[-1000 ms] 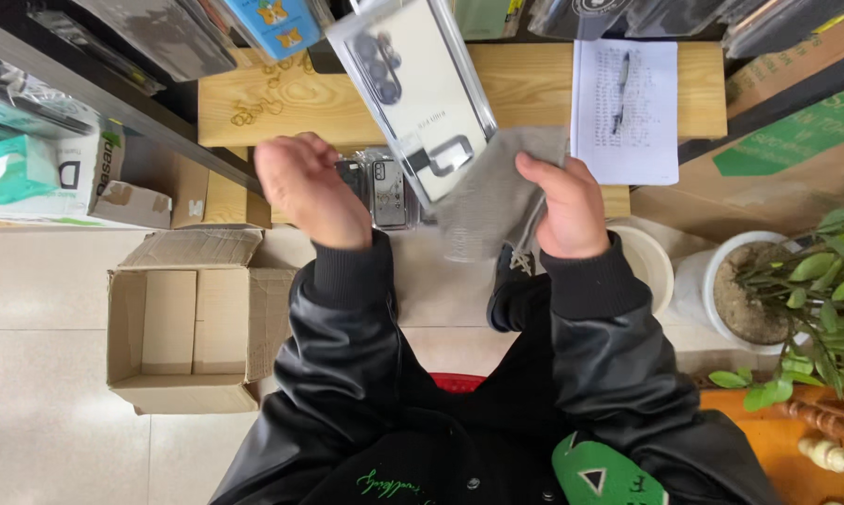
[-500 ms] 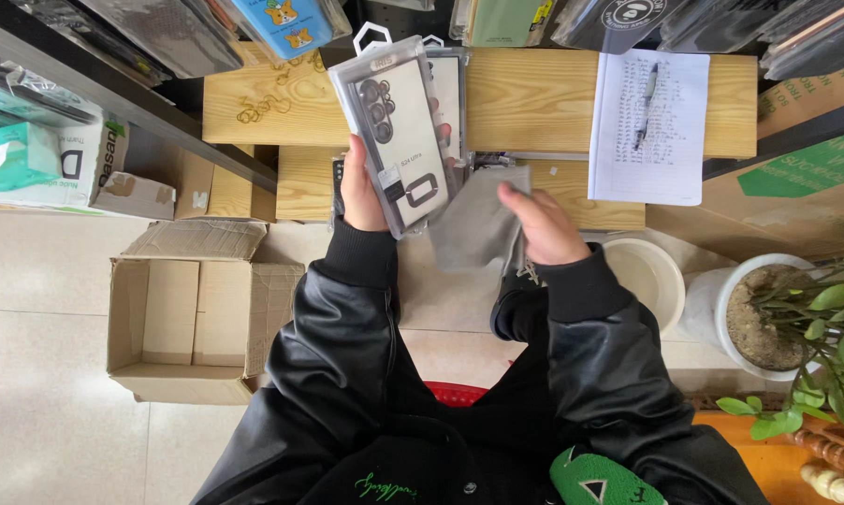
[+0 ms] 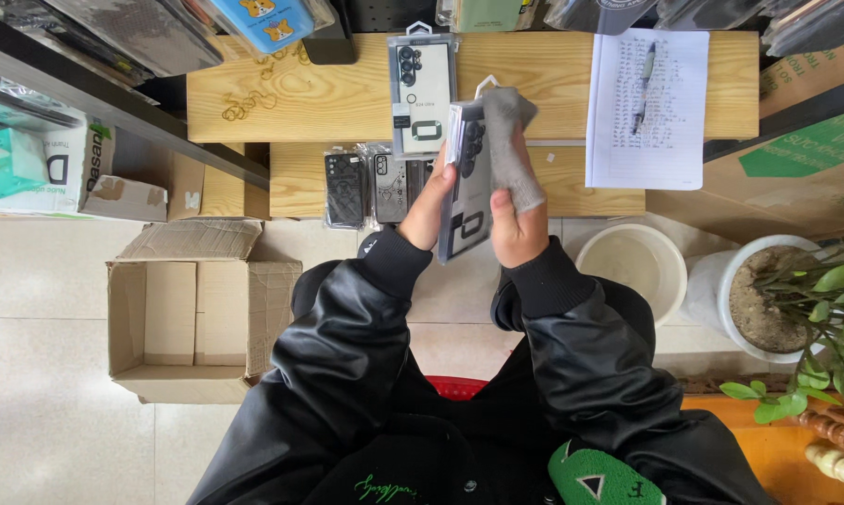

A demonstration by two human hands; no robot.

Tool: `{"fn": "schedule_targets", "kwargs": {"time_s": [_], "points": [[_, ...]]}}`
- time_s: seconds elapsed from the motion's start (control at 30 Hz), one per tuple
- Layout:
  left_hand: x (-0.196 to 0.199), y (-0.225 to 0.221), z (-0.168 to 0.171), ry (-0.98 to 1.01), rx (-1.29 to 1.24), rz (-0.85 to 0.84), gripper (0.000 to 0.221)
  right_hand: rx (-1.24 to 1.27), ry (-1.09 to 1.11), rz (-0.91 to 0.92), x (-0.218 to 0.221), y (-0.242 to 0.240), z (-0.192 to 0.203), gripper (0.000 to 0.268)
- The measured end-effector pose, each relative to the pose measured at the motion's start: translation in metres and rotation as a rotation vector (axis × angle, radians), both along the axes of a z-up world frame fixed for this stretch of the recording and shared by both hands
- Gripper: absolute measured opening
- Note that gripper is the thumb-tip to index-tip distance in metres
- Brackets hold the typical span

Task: The person wipes the plastic packaging of a phone case with a gray cloth. They rotate the package to clean multiple sides and edges, then place the cloth on the table.

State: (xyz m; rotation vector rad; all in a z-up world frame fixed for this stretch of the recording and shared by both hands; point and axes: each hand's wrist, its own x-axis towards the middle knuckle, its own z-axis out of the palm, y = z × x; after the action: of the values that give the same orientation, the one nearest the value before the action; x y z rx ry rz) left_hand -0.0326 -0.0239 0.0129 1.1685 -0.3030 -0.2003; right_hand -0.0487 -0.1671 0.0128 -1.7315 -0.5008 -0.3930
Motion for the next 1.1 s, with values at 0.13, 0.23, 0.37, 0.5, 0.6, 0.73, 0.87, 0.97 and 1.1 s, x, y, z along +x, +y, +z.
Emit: {"fn": "schedule_targets", "kwargs": {"time_s": [0.13, 0.23, 0.37, 0.5, 0.6, 0.73, 0.87, 0.97, 1.1], "points": [[-0.002, 0.0, -0.003, 0.034, 0.036, -0.002, 0.082, 0.075, 0.065, -0.055, 0.005, 0.001, -0.012, 0.06], [-0.002, -0.002, -0.009, 0.015, 0.03, -0.022, 0.08, 0.092, 0.052, -0.038, 0.009, -0.004, -0.021, 0.068], [-0.002, -0.006, -0.012, 0.025, 0.016, -0.048, 0.078, -0.093, -0.123, -0.005, 0.008, 0.0, -0.01, 0.063], [-0.003, -0.012, -0.024, 0.032, -0.069, -0.048, 0.069, -0.316, -0.238, 0.005, 0.005, 0.005, 0.0, 0.06], [-0.008, -0.009, -0.043, 0.125, -0.143, -0.035, 0.062, -0.38, -0.31, 0.015, 0.012, -0.002, -0.003, 0.058], [-0.015, -0.013, -0.048, 0.214, -0.24, -0.035, 0.062, -0.411, -0.338, -0.058, 0.013, -0.007, 0.001, 0.066], [-0.008, -0.008, -0.06, 0.334, -0.32, -0.084, 0.062, -0.41, -0.263, -0.118, 0.012, -0.009, 0.003, 0.061], [-0.007, -0.009, -0.047, 0.429, -0.357, -0.061, 0.071, -0.096, 0.092, -0.224, 0.01, 0.005, 0.032, 0.054], [0.003, 0.006, -0.026, 0.417, -0.359, 0.093, 0.077, 0.918, 0.594, -0.039, 0.016, -0.013, 0.005, 0.062]]}}
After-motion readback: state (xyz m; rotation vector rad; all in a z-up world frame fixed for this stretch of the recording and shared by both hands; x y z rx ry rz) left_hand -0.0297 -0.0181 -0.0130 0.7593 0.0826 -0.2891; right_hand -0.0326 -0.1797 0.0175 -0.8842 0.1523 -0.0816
